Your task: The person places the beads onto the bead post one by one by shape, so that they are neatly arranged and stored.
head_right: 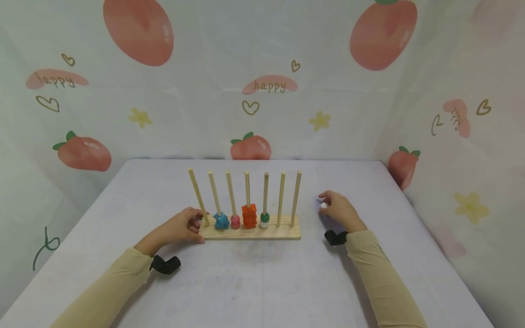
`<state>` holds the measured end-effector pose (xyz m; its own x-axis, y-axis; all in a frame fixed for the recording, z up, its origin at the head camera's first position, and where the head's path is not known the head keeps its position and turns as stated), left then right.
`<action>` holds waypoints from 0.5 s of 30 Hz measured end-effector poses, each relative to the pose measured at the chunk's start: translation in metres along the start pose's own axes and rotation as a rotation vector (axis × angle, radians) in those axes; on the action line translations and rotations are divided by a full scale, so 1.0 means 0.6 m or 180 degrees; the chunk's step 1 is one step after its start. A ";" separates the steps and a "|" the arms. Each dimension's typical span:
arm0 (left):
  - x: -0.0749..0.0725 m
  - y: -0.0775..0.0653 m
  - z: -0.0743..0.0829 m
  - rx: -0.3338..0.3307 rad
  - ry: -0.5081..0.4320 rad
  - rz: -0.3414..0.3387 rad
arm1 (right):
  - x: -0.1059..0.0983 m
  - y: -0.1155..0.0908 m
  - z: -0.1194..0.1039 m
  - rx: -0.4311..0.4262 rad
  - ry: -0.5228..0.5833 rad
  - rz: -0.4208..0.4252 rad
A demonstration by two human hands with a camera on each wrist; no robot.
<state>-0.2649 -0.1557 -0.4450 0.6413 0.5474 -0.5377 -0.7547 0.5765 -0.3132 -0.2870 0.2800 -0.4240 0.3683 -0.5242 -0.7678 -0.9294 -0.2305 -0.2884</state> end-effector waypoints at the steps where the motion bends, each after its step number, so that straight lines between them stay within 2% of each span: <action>1: 0.000 0.000 -0.001 -0.0002 0.0012 -0.0002 | 0.001 0.001 0.001 0.0026 0.0001 -0.0011; 15: 0.000 0.002 -0.003 0.0024 0.0039 0.0001 | 0.001 0.003 0.000 0.0004 -0.0120 0.0052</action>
<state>-0.2660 -0.1558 -0.4467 0.6392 0.5402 -0.5474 -0.7539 0.5808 -0.3071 -0.2882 0.2795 -0.4250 0.3518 -0.4967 -0.7934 -0.9353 -0.2210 -0.2764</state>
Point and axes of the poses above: each hand's wrist, its own y-axis towards the middle knuckle, its own x-axis out of the palm, z = x × y, the point moved 6 cm from there along y, towards the middle knuckle, and after that the axes turned 12 degrees about -z, right-handed, at the moved point
